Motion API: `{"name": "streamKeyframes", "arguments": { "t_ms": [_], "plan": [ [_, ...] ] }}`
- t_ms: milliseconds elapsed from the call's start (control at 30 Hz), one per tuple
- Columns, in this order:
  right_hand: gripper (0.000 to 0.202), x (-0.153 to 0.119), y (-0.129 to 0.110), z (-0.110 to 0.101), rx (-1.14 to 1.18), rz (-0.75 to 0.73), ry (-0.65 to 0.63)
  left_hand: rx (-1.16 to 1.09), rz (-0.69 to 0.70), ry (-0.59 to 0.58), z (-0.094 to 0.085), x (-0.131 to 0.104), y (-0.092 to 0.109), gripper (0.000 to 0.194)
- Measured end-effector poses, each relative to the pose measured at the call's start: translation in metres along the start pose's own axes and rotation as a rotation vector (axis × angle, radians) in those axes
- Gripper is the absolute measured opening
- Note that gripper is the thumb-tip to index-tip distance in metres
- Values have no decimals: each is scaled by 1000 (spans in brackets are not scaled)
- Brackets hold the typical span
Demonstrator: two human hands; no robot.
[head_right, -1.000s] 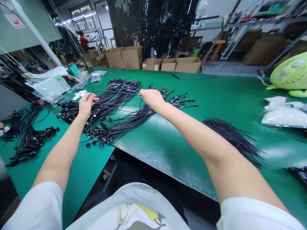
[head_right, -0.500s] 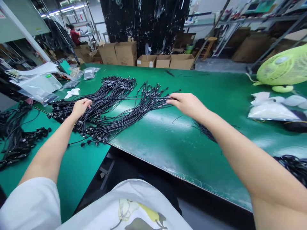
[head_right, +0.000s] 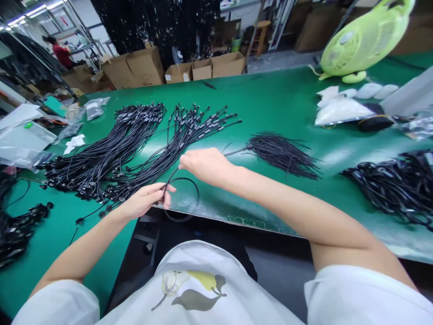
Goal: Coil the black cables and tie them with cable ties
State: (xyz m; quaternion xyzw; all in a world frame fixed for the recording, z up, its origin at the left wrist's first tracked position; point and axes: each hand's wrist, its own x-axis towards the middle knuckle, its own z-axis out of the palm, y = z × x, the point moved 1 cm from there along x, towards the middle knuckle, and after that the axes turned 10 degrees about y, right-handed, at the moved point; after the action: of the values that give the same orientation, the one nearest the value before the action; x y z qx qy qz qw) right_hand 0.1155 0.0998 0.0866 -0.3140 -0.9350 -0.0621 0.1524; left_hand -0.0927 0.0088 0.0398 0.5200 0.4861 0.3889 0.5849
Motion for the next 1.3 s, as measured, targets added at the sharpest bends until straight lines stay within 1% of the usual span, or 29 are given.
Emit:
{"name": "streamKeyframes", "arguments": {
  "t_ms": [33, 100, 167, 233, 300, 367, 433, 467, 600, 667, 700, 767, 833, 900, 933, 1033, 1100, 1200, 1233, 1300],
  "plan": [
    [32, -1, 9, 1, -2, 24, 5, -127, -62, 3, 3, -3, -1, 30],
    [33, -9, 26, 7, 30, 32, 12, -305, -118, 73, 3, -7, -2, 31],
    [33, -21, 43, 15, 85, 21, 39, -376, -152, 122, -2, -8, 0, 29],
    [33, -34, 61, 24, 126, 45, 87, -428, -171, 167, -11, -10, 5, 24],
    [34, -47, 75, 35, 140, 112, 137, -516, -113, 272, -22, -14, 14, 20],
    [35, -57, 81, 44, 134, 167, 166, -593, 28, 427, -33, -20, 23, 22],
    [34, -65, 72, 51, 117, 148, 163, -609, 134, 525, -36, -23, 28, 26],
    [34, -67, 63, 53, 104, 105, 152, -595, 141, 537, -35, -22, 28, 25],
    [31, -76, 8, 49, 57, -145, 99, -558, 54, 483, -24, -8, 18, 14],
    [26, -80, -11, 42, 68, -249, 78, -601, 69, 500, -24, -1, 13, 12],
    [24, -82, -16, 39, 74, -278, 79, -621, 70, 516, -27, 1, 11, 13],
    [23, -86, -17, 32, 62, -263, 122, -638, 21, 545, -34, 4, 7, 22],
    [24, -89, -11, 26, 10, -176, 204, -651, -53, 565, -43, 4, 3, 33],
    [26, -91, -3, 23, -37, -98, 267, -699, -83, 574, -50, 4, 0, 35],
    [26, -92, 0, 23, -43, -87, 277, -735, -74, 576, -52, 4, 0, 32],
    [26, -94, 1, 27, -4, -139, 242, -851, -41, 554, -54, 3, 0, 28],
    [25, -94, 0, 31, 26, -166, 219, -902, -67, 511, -52, 2, 2, 27],
    [26, -94, 0, 36, 41, -142, 194, -886, -119, 440, -49, 0, 4, 20],
    [26, -93, -1, 37, 49, -134, 165, -861, -105, 442, -48, 0, 5, 18],
    [24, -92, -6, 39, 91, -139, 61, -776, -23, 508, -43, 2, 3, 16]
  ]
}}
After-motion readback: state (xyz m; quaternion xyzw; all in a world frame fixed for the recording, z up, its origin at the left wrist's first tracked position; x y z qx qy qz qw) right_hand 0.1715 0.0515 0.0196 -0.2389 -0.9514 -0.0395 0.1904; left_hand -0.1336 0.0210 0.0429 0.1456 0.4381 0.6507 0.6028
